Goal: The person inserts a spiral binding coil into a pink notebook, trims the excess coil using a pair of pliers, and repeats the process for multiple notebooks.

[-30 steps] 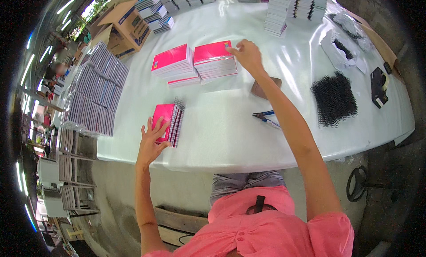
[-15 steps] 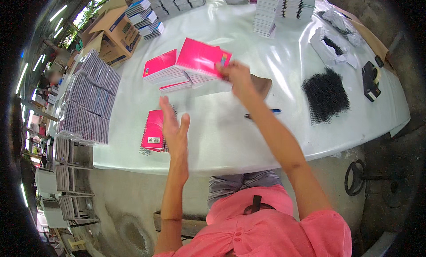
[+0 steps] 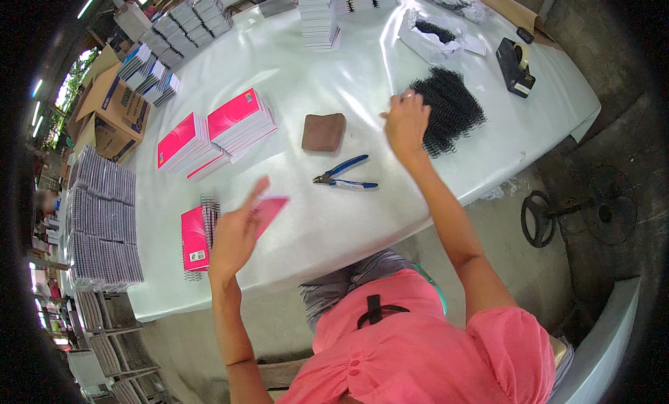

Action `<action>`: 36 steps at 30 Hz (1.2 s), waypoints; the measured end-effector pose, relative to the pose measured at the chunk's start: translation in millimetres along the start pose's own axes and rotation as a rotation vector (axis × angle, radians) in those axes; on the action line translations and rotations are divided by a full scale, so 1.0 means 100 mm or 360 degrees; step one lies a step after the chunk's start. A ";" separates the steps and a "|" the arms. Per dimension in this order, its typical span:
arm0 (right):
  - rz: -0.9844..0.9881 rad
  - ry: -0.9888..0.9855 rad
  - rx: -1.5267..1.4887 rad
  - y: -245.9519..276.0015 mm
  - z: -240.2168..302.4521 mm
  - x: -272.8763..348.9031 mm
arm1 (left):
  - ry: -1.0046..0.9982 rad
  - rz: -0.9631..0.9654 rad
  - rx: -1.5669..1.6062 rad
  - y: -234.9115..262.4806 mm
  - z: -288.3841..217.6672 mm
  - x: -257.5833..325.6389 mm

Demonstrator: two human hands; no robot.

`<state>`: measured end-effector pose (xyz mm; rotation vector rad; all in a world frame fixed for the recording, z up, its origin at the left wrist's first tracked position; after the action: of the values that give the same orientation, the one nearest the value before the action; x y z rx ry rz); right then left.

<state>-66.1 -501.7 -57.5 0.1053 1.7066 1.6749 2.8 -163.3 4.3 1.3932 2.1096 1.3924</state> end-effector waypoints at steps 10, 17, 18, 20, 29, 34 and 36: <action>0.0397 0.0057 -0.0015 0.01 -0.18 -0.21 | 0.0074 -0.0109 -0.0316 -0.40 0.15 -0.11; 0.1073 0.1044 -0.1571 0.32 1.34 0.54 | 0.0205 -0.0003 -0.0410 -0.40 0.17 -0.12; 0.1075 0.1053 -0.1575 0.31 1.42 0.58 | 0.0127 -0.0146 -0.0525 -0.42 0.20 -0.12; 0.1226 0.1039 -0.1844 0.26 1.50 0.64 | 0.0052 -0.0288 -0.0638 -0.42 0.18 -0.11; 0.1911 0.1220 -0.1501 0.14 1.58 0.60 | 0.0157 -0.0190 -0.0481 -0.39 0.23 -0.14; 0.1249 0.1329 -0.1280 0.35 1.59 0.59 | 0.0203 -0.0123 -0.0280 -0.31 0.10 -0.15; 0.1087 0.1456 -0.1223 0.40 1.60 0.61 | 0.0102 -0.0174 -0.0269 -0.32 0.06 -0.15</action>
<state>-41.3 -329.5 -29.2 -0.5868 1.5169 3.1233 -3.6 -174.9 -29.0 1.1666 2.0194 1.5495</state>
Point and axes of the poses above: each hand's wrist, its own x-axis away from the middle knuckle, its own y-axis out of the back of the hand, z = x × y, the point moved 5 cm from there along -x, towards the middle knuckle, and after that the axes turned 15 degrees about z, right-handed, at the moved point
